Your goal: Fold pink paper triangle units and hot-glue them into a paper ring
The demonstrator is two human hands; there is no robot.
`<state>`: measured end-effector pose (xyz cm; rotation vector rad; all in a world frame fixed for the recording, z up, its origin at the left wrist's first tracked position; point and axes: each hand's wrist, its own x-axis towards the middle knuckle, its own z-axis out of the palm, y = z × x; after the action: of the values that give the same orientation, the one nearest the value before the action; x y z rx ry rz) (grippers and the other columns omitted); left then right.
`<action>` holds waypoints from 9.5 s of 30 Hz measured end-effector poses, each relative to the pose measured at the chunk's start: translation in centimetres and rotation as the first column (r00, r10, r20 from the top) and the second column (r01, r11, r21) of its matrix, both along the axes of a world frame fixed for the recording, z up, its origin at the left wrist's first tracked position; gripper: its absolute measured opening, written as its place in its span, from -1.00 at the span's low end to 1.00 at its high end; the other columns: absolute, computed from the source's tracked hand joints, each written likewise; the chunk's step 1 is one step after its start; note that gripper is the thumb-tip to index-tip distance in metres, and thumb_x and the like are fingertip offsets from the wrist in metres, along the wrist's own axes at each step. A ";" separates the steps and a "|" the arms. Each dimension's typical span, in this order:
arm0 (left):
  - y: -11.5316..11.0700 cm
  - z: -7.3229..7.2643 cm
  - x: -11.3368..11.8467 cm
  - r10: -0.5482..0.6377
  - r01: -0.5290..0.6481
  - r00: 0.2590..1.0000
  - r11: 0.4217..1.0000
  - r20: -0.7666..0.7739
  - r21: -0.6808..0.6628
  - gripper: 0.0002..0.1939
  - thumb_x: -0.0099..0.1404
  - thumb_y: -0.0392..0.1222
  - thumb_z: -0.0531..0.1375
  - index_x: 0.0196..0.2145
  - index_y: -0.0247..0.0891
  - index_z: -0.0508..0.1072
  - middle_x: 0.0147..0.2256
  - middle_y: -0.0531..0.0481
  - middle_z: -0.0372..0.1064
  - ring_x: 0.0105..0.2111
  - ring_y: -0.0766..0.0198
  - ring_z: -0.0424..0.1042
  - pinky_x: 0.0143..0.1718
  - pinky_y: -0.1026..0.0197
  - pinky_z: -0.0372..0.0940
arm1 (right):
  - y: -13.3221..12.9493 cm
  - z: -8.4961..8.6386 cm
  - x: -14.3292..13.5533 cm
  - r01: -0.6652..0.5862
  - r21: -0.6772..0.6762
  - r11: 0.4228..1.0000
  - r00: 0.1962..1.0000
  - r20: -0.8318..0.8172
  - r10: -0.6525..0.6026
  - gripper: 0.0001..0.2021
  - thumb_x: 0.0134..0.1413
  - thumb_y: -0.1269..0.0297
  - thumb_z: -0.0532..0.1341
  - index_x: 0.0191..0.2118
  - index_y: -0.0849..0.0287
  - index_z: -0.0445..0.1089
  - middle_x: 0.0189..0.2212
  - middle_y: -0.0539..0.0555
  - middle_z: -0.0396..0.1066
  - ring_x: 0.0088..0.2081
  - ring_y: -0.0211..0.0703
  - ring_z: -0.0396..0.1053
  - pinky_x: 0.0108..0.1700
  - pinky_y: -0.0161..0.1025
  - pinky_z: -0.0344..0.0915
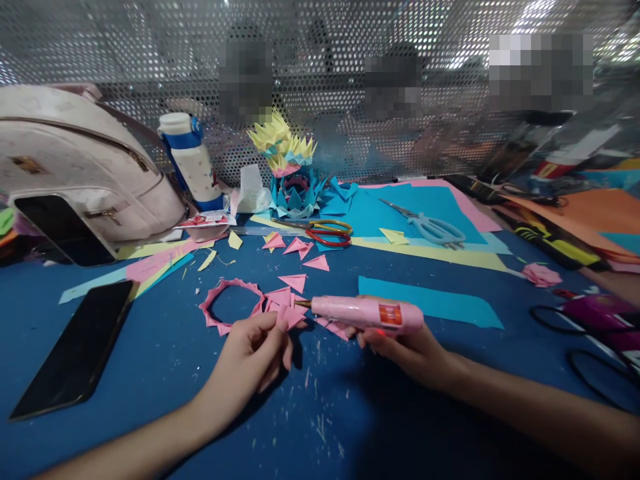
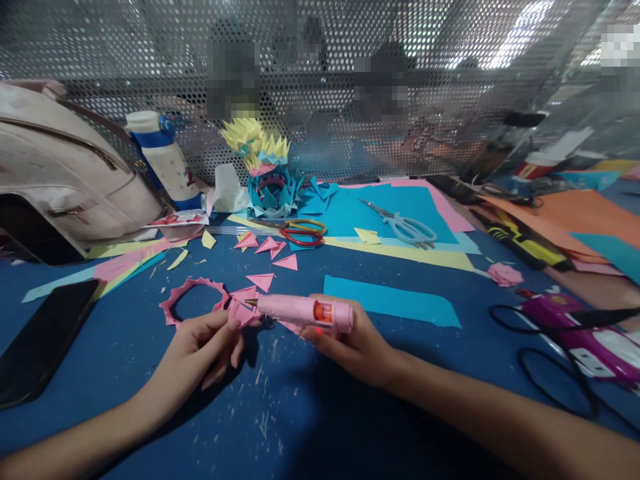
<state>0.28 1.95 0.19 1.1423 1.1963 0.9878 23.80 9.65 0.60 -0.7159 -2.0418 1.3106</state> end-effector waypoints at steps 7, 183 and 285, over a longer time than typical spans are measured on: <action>0.0 -0.1 0.0 0.002 -0.002 1.000 1.000 -0.009 0.001 -0.44 0.34 0.26 0.11 -0.54 -0.31 0.36 -0.71 0.14 0.12 -0.78 0.52 -0.03 -0.73 0.38 -0.16 | -0.2 -0.2 -0.1 0.017 -0.047 0.999 0.999 -0.038 -0.018 -0.61 0.22 -0.07 0.18 -0.46 0.13 0.31 -0.59 -0.02 0.25 -0.56 -0.27 0.18 -0.50 -0.30 0.22; 0.2 -0.2 -0.3 -0.010 0.007 0.995 1.000 0.101 0.026 -0.41 0.34 0.23 0.14 -0.63 -0.31 0.36 -0.81 0.17 0.04 -0.82 0.52 -0.07 -0.76 0.39 -0.20 | 0.8 -0.7 0.3 -0.094 0.289 0.953 0.995 0.001 0.098 -0.71 0.32 0.11 0.12 -0.37 0.18 0.32 -0.49 0.04 0.35 -0.48 -0.24 0.28 -0.46 -0.32 0.25; 0.1 -0.1 -0.4 -0.015 0.014 0.999 0.999 0.041 0.030 -0.42 0.37 0.21 0.11 -0.59 -0.32 0.40 -0.79 0.17 0.06 -0.81 0.52 -0.06 -0.76 0.39 -0.18 | 0.2 -0.3 0.0 -0.043 0.143 0.989 0.998 -0.034 0.049 -0.74 0.30 0.10 0.16 -0.31 0.19 0.35 -0.55 -0.04 0.26 -0.58 -0.33 0.13 -0.58 -0.41 0.14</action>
<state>-0.09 2.01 0.05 1.1477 1.1420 1.0166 23.82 9.90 0.33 -0.5790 -2.1084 1.1800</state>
